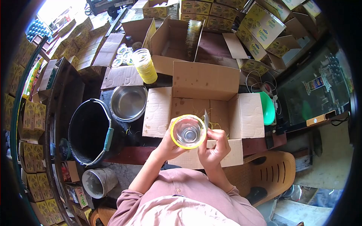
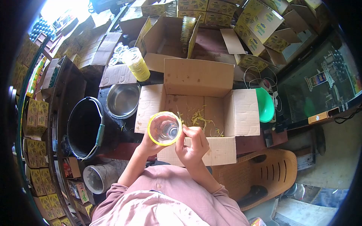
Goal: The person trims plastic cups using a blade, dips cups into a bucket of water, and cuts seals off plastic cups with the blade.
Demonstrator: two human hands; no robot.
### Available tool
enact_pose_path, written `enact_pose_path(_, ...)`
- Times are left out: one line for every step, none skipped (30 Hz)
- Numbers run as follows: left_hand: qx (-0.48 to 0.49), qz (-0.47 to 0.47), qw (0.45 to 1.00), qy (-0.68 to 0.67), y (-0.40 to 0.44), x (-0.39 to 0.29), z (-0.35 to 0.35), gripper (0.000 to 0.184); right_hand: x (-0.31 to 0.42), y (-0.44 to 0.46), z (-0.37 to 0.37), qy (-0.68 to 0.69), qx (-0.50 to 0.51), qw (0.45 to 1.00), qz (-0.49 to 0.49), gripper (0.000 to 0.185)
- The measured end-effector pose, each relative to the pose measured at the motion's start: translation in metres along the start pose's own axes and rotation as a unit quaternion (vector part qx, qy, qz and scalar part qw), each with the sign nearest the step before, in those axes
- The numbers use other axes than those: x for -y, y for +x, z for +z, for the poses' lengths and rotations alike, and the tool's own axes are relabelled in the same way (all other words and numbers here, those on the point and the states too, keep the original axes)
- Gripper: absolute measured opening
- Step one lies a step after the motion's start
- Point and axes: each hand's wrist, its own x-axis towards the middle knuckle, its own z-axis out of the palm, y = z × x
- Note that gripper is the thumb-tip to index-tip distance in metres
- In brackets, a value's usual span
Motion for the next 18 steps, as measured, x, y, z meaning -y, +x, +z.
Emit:
enact_pose_path(0.0,-0.009,1.0,-0.016,0.001,-0.002,0.0,0.068,-0.001,0.001,0.0,-0.002,0.002,1.0,0.008,0.015)
enact_pose_path(0.001,-0.018,0.999,-0.032,0.002,-0.003,0.001,0.069,-0.002,0.003,0.0,-0.004,0.004,1.0,0.016,0.015)
enact_pose_path(0.001,-0.027,0.998,-0.048,0.003,-0.004,0.002,0.069,-0.003,0.004,-0.001,-0.006,0.005,1.0,0.025,0.015)
enact_pose_path(0.008,-0.048,0.996,-0.078,0.004,-0.005,0.001,0.067,-0.008,0.003,0.0,0.001,-0.01,0.999,0.034,0.016)
enact_pose_path(-0.006,-0.058,0.991,-0.117,0.005,-0.002,0.0,0.065,-0.012,0.005,0.0,-0.011,-0.012,0.999,0.043,0.014)
enact_pose_path(-0.02,-0.07,0.985,-0.156,0.006,0.005,0.0,0.064,-0.015,0.006,-0.001,-0.023,-0.013,0.998,0.053,0.012)
enact_pose_path(-0.034,-0.081,0.977,-0.194,0.007,0.008,0.0,0.062,-0.019,0.007,-0.003,-0.035,-0.014,0.997,0.064,0.011)
enact_pose_path(-0.046,-0.082,0.972,-0.216,0.008,0.009,0.0,0.058,-0.026,0.008,-0.003,-0.03,-0.006,0.996,0.082,0.009)
enact_pose_path(-0.042,-0.098,0.972,-0.21,0.009,0.011,-0.004,0.056,-0.034,0.008,-0.006,0.0,0.024,0.991,0.13,0.009)
enact_pose_path(-0.047,-0.111,0.97,-0.213,0.009,0.014,-0.008,0.055,-0.046,0.007,-0.005,0.069,0.041,0.978,0.192,0.009)
enact_pose_path(-0.053,-0.126,0.967,-0.216,0.008,0.016,-0.01,0.055,-0.058,0.004,-0.005,0.138,0.057,0.956,0.253,0.011)
enact_pose_path(-0.057,-0.139,0.962,-0.23,0.007,0.018,-0.011,0.054,-0.064,0.003,-0.01,0.253,0.087,0.903,0.337,0.013)
enact_pose_path(-0.051,-0.127,0.966,-0.218,0.008,0.018,-0.011,0.054,-0.064,0.002,-0.011,0.327,0.072,0.872,0.358,0.015)
enact_pose_path(-0.047,-0.115,0.97,-0.207,0.009,0.017,-0.011,0.054,-0.062,0.002,-0.013,0.399,0.057,0.834,0.376,0.016)
enact_pose_path(-0.044,-0.104,0.974,-0.195,0.009,0.017,-0.01,0.054,-0.061,0.002,-0.014,0.469,0.043,0.791,0.392,0.018)
enact_pose_path(-0.04,-0.098,0.974,-0.202,0.008,0.021,-0.009,0.056,-0.063,0.0,-0.015,0.517,0.066,0.754,0.4,0.021)
enact_pose_path(-0.035,-0.098,0.977,-0.189,0.008,0.02,-0.008,0.056,-0.064,-0.002,-0.014,0.547,0.088,0.728,0.403,0.022)
enact_pose_path(-0.028,-0.097,0.979,-0.176,0.009,0.019,-0.007,0.057,-0.064,-0.002,-0.011,0.577,0.11,0.702,0.404,0.023)
